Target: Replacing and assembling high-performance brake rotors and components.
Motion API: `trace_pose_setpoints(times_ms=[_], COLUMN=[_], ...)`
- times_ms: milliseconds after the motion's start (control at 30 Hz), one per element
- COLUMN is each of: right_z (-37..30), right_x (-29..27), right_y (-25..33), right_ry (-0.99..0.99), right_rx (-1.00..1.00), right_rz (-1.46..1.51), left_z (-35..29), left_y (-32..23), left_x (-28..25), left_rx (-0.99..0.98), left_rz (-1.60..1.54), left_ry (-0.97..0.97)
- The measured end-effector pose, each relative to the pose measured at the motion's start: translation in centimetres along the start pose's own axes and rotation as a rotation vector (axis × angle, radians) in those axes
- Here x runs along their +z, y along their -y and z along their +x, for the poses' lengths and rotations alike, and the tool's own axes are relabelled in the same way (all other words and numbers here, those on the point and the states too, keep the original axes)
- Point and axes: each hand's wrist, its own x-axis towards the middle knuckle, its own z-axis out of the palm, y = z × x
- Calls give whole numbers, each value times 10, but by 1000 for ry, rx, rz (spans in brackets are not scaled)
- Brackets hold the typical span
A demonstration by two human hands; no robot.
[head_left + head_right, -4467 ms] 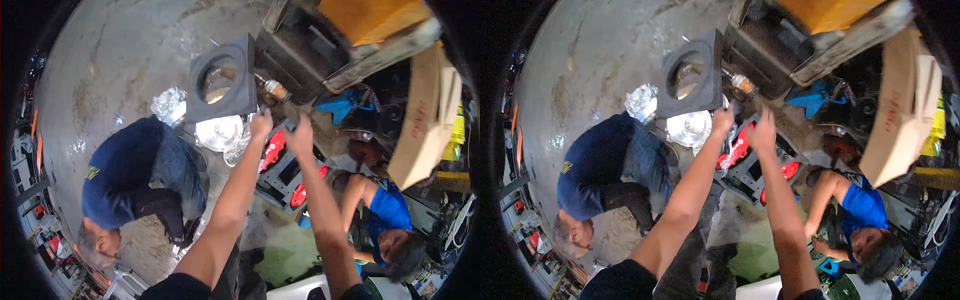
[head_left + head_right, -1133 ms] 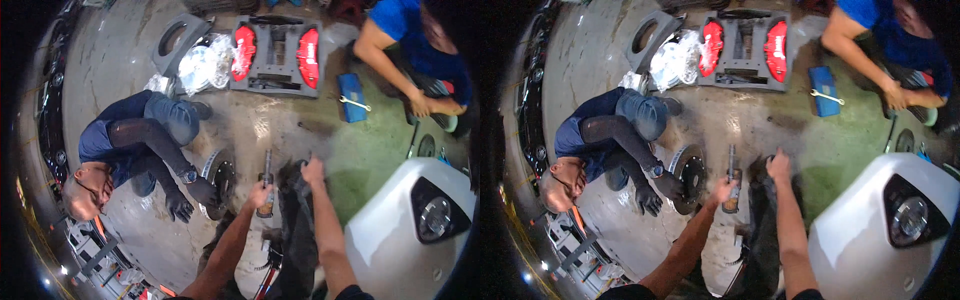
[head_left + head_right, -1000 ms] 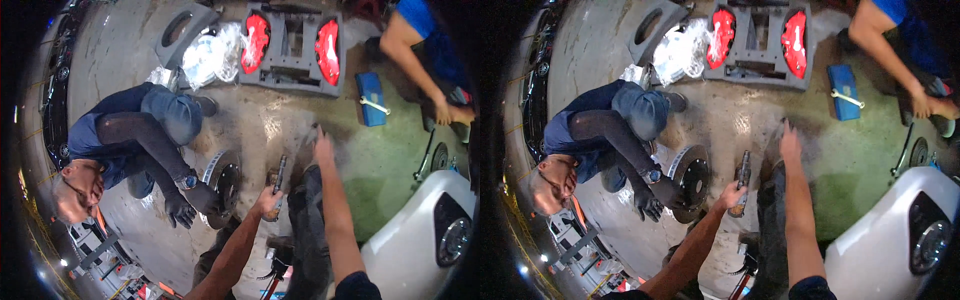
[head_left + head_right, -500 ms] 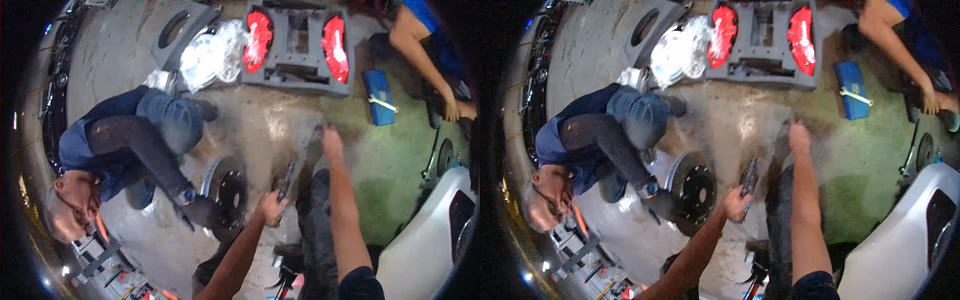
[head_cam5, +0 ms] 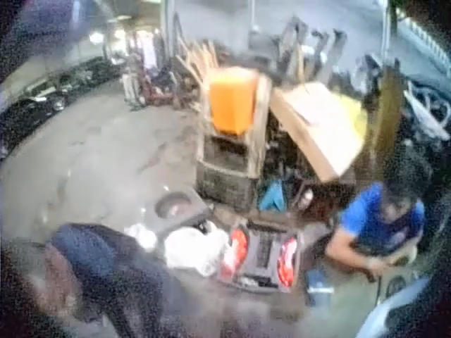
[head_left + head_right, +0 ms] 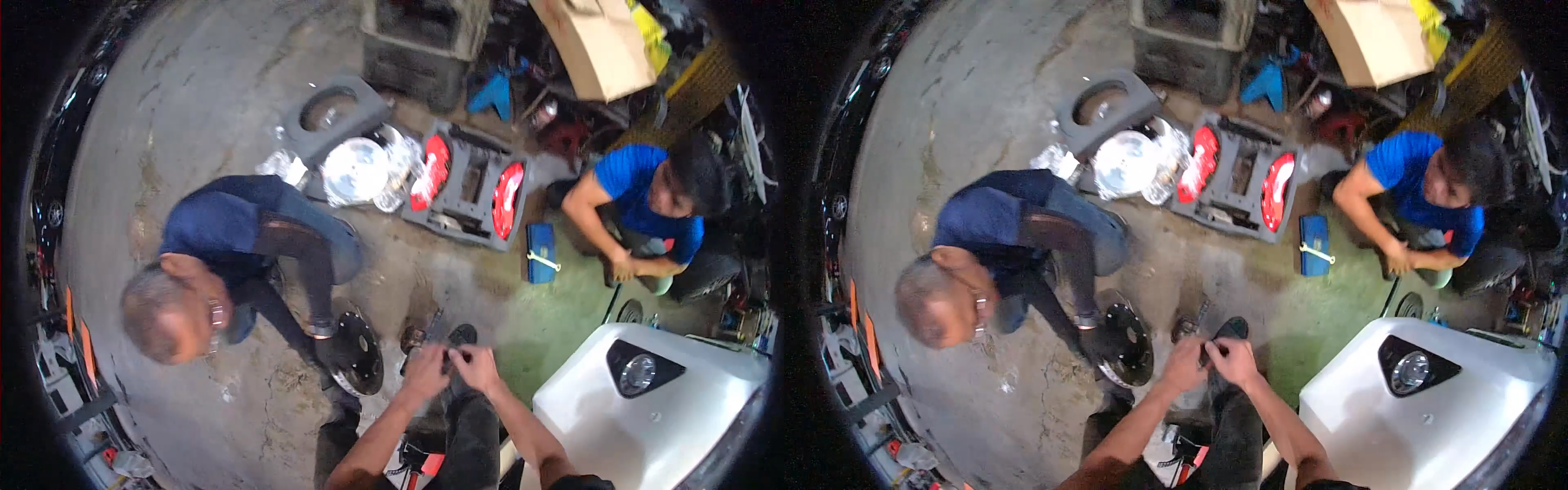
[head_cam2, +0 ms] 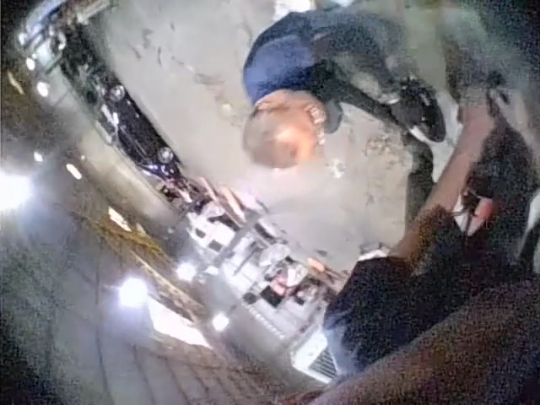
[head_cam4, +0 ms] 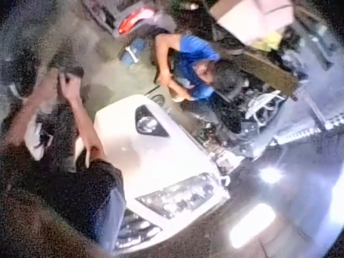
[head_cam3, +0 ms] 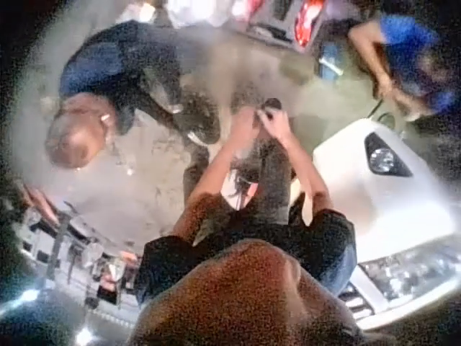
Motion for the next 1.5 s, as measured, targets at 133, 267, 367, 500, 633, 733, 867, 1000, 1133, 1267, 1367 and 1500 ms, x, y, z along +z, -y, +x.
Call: trace_pose_setpoints(times_ms=[133,267,367,500,633,733,867,1000,1133,1267,1367,1500], right_z=[-44,58,235,505,690,769,847,914,958,956,916,812], right_x=[-21,-51,-68,-61,-48,-37,-13,-2,2,-27,-68,-119], right_y=[98,112,99,83,81,92,118,137,123,91,91,130], right_ry=[94,40,-144,-364,-281,-235,-224,-55,149,120,74,119], right_rx=[5,-50,-120,-270,-398,-374,-422,-444,-352,-650,-765,-806], right_rz=[66,-130,-174,-393,-676,-710,-958,-1224,-1493,-1525,-1457,-1067], left_z=[-39,-25,11,63,93,100,103,102,81,63,70,90], left_y=[-47,-6,53,100,115,127,155,176,171,173,190,192], left_x=[-59,-73,-43,38,109,132,139,149,170,188,185,151], left_rx=[-110,-300,-521,-633,-894,-975,-1014,-1039,-1047,-1018,-730,-889], left_rz=[-68,-208,-216,-144,-206,-19,-117,-229,-339,-382,-94,-238], left_ry=[109,-17,108,-40,199,311,280,270,280,275,-161,278])
